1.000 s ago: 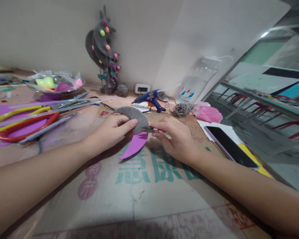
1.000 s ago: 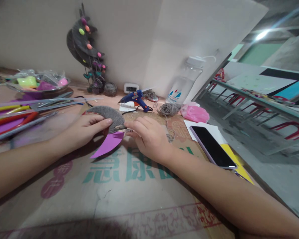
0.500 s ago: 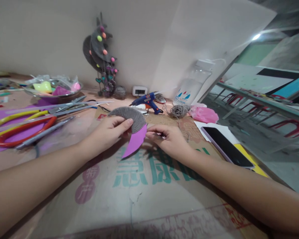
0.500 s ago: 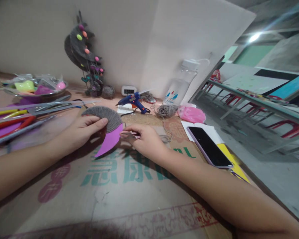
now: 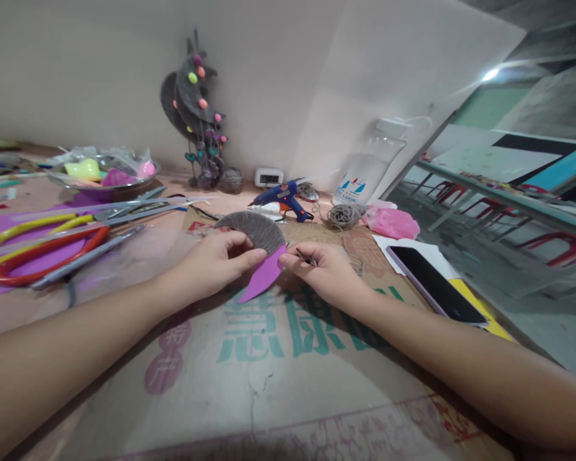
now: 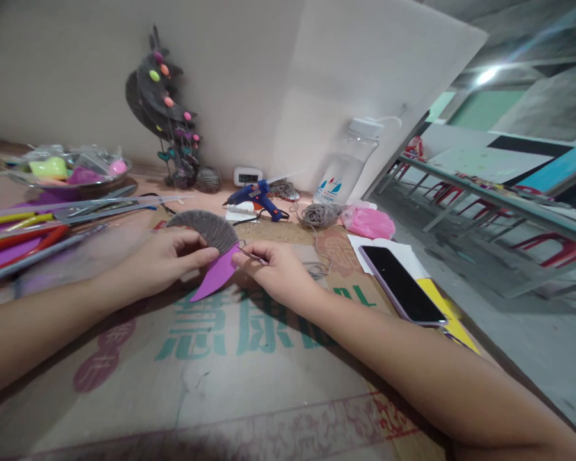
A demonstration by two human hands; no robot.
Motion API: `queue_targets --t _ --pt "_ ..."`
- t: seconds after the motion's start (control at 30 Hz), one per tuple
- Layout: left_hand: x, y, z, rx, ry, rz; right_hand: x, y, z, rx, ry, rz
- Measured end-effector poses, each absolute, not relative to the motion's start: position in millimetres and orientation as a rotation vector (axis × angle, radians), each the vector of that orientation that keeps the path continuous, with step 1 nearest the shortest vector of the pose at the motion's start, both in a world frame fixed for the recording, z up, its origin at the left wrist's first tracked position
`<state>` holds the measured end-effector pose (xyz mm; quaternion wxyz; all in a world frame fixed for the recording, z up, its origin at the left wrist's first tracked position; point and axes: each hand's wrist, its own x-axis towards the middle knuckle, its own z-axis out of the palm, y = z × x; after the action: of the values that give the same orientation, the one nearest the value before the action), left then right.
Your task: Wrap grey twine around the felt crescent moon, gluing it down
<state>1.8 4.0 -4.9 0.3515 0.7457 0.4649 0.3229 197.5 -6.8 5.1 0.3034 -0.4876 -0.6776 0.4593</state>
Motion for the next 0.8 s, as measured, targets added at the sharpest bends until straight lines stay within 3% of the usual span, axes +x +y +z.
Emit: queue_targets --t 0.4,0.8 --pt "3 5 -2 1.852 1.101 0.955 201 3 1 -1.233 -1.748 1.161" --pt "3 5 -4 1.693 1.225 0.846 201 5 -3 -1.249 -1.746 1.299"
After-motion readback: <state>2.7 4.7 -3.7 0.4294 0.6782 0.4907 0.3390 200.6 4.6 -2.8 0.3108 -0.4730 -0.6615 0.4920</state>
